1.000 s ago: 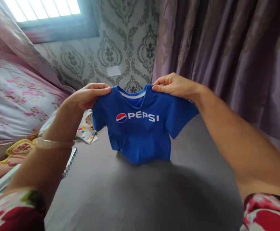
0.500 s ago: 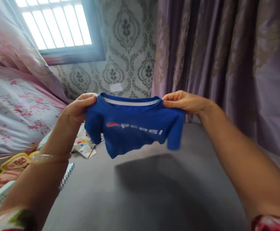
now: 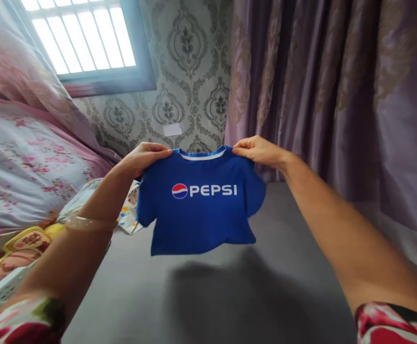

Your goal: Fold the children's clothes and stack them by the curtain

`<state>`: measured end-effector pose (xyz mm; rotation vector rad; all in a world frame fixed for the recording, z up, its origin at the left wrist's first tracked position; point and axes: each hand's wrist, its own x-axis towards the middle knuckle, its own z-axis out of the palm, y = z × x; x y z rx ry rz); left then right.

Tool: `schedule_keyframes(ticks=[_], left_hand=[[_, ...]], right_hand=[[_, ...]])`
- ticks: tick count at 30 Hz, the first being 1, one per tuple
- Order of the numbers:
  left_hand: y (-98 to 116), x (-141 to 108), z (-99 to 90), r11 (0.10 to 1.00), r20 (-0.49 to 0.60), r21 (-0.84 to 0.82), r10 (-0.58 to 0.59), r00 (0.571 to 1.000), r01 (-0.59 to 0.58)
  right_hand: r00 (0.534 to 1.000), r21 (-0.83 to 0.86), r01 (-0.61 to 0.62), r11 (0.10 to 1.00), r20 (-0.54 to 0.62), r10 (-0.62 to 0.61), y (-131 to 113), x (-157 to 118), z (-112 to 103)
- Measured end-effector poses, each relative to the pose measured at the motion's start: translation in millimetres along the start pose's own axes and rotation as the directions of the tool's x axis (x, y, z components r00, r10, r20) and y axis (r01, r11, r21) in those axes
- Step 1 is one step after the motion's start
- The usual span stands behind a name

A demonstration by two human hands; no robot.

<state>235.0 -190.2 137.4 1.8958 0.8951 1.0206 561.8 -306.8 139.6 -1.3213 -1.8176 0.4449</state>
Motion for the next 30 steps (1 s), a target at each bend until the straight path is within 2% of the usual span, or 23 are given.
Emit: schedule_keyframes(ticks=[3,7,9,11,15,19,22,24,25,27,30], left_hand=[[-8,14,12.4,0.997,-0.151,0.018,0.081,0.985,-0.079],[-13,23,18.6,0.973,-0.216,0.12,0.222,0.951,-0.199],[-14,24,18.8,0.933,-0.254,0.228,0.332,0.908,-0.278],[-12,21,19.5,0.865,-0.303,0.375,0.454,0.838,-0.333],[-4,2,22.8,0.686,-0.367,0.645,0.664,0.651,-0.336],[7,-35,18.1,0.493,-0.315,0.813,0.819,0.48,-0.308],[17,-68,5.2,0.346,-0.235,0.904,0.892,0.386,-0.25],[26,-88,-4.7,0.278,-0.176,0.928,0.915,0.363,-0.25],[31,-97,-9.1,0.281,-0.171,0.924,0.911,0.374,-0.26],[42,-109,-15.5,0.339,-0.188,0.893,0.878,0.44,-0.295],[47,-110,-17.7,0.397,-0.177,0.853,0.829,0.53,-0.337]], right_hand=[[0.987,-0.055,0.016,0.998,-0.157,-0.025,12,13,7],[0.943,-0.27,0.038,0.962,-0.31,-0.124,14,20,13],[0.912,-0.404,0.031,0.914,-0.363,-0.191,11,19,14],[0.88,-0.525,0.006,0.851,-0.402,-0.254,6,15,17],[0.817,-0.707,-0.046,0.705,-0.433,-0.381,-9,-4,25],[0.801,-0.816,-0.049,0.576,-0.377,-0.465,-29,-33,29],[0.797,-0.859,-0.018,0.512,-0.322,-0.511,-49,-58,24],[0.791,-0.866,0.029,0.499,-0.286,-0.541,-65,-73,18],[0.79,-0.863,0.058,0.501,-0.268,-0.552,-73,-79,15],[0.793,-0.844,0.108,0.525,-0.245,-0.558,-89,-88,10],[0.853,-0.757,0.13,0.641,-0.244,-0.461,-99,-90,7]])
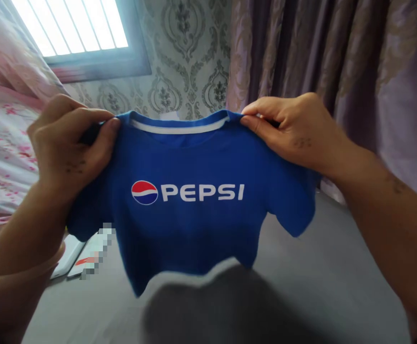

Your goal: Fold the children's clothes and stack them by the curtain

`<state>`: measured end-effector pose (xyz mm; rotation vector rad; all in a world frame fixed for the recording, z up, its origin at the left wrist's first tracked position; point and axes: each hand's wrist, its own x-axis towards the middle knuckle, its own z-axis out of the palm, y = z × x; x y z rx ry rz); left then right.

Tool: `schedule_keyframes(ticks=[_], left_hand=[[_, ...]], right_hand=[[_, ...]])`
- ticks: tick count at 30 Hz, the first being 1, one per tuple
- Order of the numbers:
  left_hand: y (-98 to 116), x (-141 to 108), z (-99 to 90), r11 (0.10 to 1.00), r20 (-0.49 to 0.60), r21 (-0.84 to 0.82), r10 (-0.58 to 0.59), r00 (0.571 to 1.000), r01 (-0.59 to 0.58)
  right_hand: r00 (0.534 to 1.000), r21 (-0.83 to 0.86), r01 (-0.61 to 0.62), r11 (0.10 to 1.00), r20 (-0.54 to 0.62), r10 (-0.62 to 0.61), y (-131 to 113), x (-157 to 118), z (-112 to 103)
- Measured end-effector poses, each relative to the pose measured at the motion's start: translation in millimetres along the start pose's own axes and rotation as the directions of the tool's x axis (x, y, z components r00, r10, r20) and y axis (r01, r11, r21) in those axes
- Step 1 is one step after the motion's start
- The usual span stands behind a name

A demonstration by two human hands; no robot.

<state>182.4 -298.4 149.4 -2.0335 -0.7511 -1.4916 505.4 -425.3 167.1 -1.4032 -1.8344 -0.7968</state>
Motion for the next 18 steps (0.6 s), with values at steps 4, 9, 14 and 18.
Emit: schedule_keyframes(ticks=[4,9,14,18], left_hand=[[-7,-20,36.2,1.0,0.186,0.024,-0.005,0.983,0.0],[-9,-103,118.9,0.994,0.58,0.065,-0.108,0.807,0.087],[0,-184,185.9,0.976,0.807,0.125,-0.205,0.554,0.18],[3,-211,211.0,0.974,0.838,0.14,-0.214,0.502,0.181]], right_hand=[[0.963,0.217,-0.1,0.971,0.268,0.039,14,-5,30],[0.843,0.104,-0.176,0.979,0.53,0.095,47,-55,122],[0.679,-0.157,-0.187,0.97,0.693,0.243,62,-126,212],[0.63,-0.184,-0.168,0.969,0.736,0.249,68,-157,248]])
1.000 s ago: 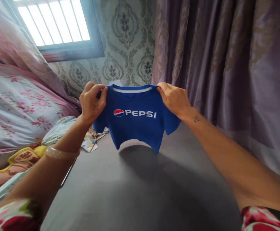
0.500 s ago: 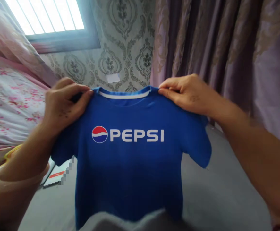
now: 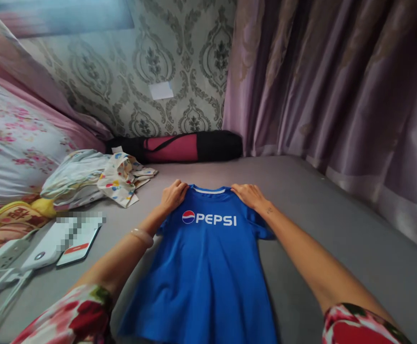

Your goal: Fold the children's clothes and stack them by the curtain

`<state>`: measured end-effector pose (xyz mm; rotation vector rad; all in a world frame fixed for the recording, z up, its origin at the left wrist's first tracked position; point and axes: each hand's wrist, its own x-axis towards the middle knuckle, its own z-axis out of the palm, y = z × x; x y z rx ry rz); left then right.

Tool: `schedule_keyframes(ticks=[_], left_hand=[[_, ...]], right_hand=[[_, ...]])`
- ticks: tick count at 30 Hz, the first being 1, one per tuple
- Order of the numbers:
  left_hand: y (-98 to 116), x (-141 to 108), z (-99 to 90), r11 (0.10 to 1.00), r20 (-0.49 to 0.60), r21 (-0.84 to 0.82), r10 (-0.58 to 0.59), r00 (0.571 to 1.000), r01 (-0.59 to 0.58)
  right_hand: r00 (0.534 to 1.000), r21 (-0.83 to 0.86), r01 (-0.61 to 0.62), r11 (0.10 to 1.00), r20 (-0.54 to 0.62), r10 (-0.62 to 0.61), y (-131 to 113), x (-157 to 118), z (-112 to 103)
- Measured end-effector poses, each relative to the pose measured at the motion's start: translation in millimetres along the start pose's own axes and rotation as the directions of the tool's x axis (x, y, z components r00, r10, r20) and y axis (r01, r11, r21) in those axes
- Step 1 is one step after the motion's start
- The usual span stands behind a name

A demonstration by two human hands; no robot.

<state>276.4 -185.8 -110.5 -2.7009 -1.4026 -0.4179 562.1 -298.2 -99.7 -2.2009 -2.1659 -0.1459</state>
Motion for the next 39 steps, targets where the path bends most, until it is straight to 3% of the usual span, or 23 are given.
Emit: schedule_keyframes(ticks=[8,21,29,35,39], left_hand=[[-6,19,23.1,1.0,0.04,0.002,0.007,0.999,-0.007],[-29,76,38.8,0.998,0.05,0.062,-0.016,0.999,0.013],[-34,106,47.0,0.998,0.026,-0.001,-0.057,0.998,0.057],[-44,122,61.0,0.949,0.252,-0.233,-0.152,0.956,0.212],[-48,132,62.5,0.918,0.311,-0.293,-0.172,0.935,0.267]], right_hand=[[0.999,-0.04,0.017,0.999,0.042,-0.015,13,19,22],[0.994,-0.055,-0.028,0.998,0.104,0.034,16,83,26],[0.993,-0.026,-0.087,0.996,0.081,0.089,25,115,31],[0.994,0.115,-0.083,0.99,0.08,0.074,28,122,49],[0.991,0.226,-0.111,0.968,0.1,0.09,32,136,59]])
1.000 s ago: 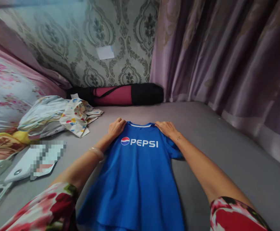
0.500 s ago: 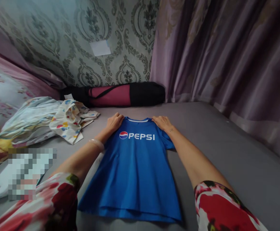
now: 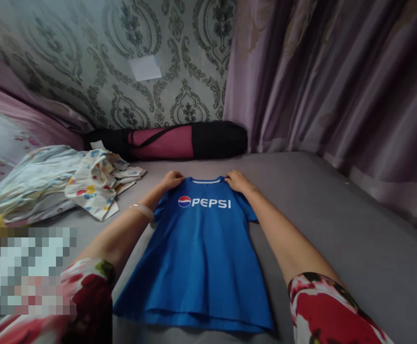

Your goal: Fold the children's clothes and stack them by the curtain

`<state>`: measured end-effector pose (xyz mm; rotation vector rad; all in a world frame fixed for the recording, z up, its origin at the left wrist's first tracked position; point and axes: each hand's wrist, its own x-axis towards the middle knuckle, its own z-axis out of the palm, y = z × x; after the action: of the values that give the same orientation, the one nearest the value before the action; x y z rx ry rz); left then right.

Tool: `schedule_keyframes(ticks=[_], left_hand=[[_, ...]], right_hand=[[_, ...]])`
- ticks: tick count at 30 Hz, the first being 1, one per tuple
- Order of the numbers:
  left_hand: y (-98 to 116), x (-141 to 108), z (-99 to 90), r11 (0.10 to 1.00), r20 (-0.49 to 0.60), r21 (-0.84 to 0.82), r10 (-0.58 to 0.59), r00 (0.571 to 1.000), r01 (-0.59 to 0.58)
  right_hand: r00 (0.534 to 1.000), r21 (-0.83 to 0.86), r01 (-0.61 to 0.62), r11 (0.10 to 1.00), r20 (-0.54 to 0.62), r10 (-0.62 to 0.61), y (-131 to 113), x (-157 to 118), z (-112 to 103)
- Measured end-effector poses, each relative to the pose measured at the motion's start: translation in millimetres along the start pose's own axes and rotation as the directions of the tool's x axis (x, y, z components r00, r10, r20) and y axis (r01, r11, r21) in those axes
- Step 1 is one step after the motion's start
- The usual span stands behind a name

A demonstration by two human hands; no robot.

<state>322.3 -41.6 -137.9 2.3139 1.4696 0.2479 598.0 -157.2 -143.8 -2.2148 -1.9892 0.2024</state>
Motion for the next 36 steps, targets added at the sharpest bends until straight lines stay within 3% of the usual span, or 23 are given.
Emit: schedule_keyframes(ticks=[8,14,16,19,22,25,28,33,36], left_hand=[[4,4,3.9,0.995,0.012,-0.094,0.042,0.999,-0.041],[4,-4,21.1,0.988,-0.147,0.113,0.122,0.982,-0.106],[3,-7,18.9,0.982,-0.134,0.159,0.122,0.983,-0.1],[-5,-11,2.7,0.988,-0.046,0.153,0.017,0.999,-0.01],[-25,-19,-19.4,0.997,0.026,0.047,-0.055,0.998,0.053],[-51,-32,-33.9,0.972,0.091,-0.205,-0.095,0.991,0.112],[-71,-43,-37.7,0.926,0.124,-0.352,-0.101,0.987,0.139],[-85,-44,-33.1,0.905,0.143,-0.42,-0.003,0.99,0.063],[-82,-40,-29.1,0.878,0.05,-0.478,-0.014,0.999,0.036]], right_hand=[[1.0,0.084,-0.006,0.996,-0.018,0.007,-7,11,7],[0.989,0.01,-0.08,0.997,-0.122,0.08,-27,-7,14],[0.99,-0.006,-0.076,0.997,-0.116,0.075,-27,-9,12],[0.997,0.052,-0.077,0.996,-0.018,0.078,-12,-9,1],[0.983,0.254,-0.179,0.95,0.094,0.16,14,-16,-15],[0.936,0.474,-0.351,0.808,0.215,0.28,38,-30,-26],[0.894,0.538,-0.448,0.714,0.29,0.343,51,-45,-32],[0.906,0.441,-0.408,0.8,0.305,0.294,58,-58,-36],[0.918,0.518,-0.394,0.759,0.173,0.358,61,-61,-33]])
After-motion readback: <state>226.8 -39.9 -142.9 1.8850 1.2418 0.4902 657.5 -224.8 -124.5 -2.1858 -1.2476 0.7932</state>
